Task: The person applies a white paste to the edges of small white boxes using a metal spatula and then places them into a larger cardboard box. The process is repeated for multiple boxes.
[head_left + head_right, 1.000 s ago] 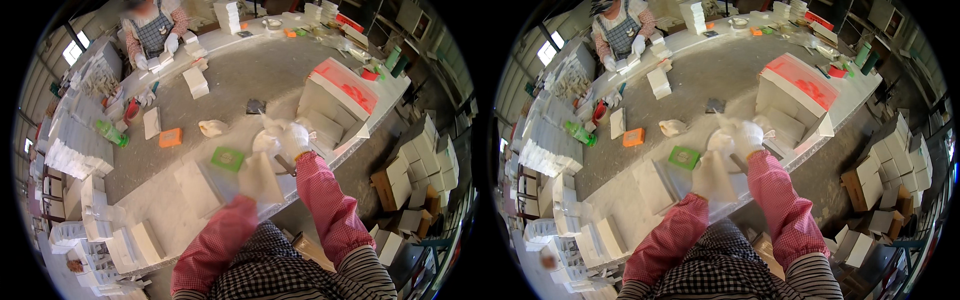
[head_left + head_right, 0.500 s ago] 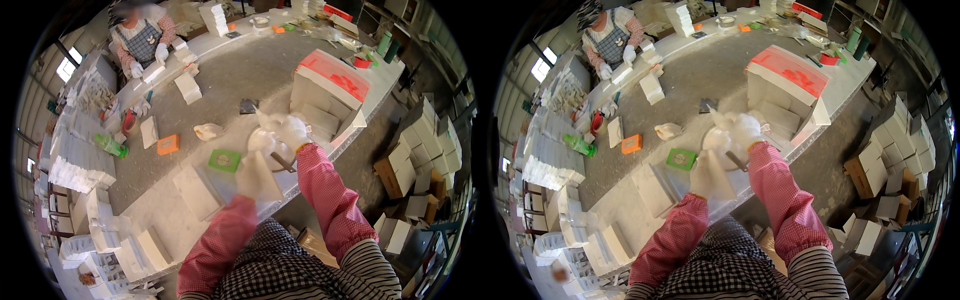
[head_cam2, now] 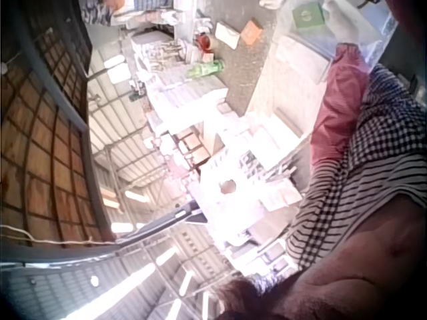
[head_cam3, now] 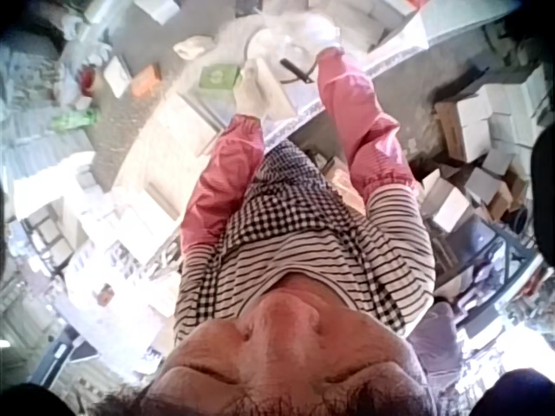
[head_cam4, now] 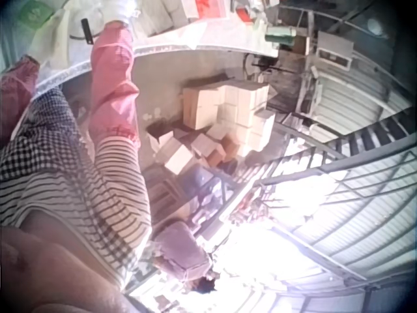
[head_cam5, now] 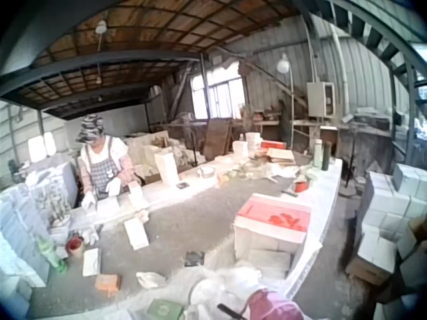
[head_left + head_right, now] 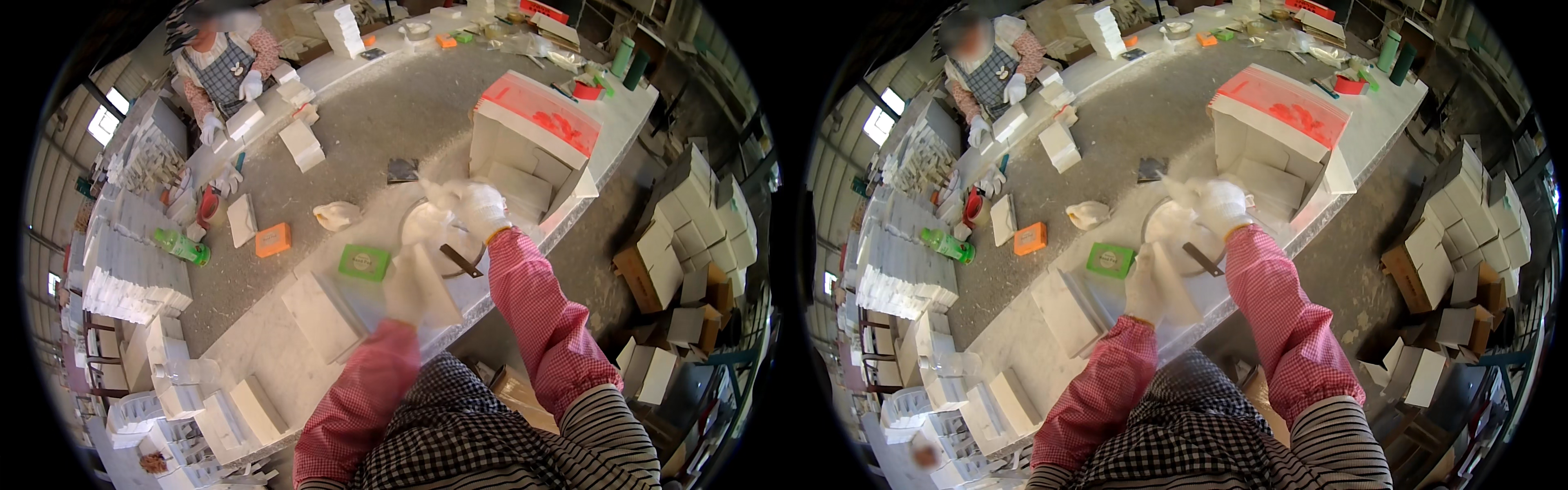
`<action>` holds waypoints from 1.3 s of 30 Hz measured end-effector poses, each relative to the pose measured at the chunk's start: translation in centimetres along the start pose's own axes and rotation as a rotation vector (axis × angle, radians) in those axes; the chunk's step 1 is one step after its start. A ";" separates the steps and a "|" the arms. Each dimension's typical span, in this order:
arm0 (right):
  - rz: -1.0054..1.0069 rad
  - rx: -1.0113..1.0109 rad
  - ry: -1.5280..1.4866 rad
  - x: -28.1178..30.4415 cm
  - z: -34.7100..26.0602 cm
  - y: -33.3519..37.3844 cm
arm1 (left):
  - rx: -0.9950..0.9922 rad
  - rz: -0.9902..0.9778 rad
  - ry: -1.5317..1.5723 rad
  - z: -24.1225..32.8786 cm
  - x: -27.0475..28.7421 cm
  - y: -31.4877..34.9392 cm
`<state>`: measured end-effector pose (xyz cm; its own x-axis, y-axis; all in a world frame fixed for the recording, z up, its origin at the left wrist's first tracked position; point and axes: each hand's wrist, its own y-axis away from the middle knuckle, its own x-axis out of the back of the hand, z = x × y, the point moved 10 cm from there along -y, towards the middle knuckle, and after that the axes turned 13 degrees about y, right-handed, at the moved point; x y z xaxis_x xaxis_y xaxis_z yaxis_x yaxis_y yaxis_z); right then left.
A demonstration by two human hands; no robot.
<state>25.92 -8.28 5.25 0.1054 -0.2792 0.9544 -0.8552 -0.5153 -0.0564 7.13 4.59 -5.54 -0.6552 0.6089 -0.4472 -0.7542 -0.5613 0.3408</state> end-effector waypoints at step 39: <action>-0.011 -0.078 -0.038 -0.1 0.3 13.5 | -0.068 0.082 -0.141 6.4 -1.0 -1.2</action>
<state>14.50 -15.50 4.27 0.1330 -0.3050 0.9430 -0.8906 -0.4542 -0.0213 8.41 8.21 -0.20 -0.7176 0.6296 -0.2977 -0.6964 -0.6459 0.3128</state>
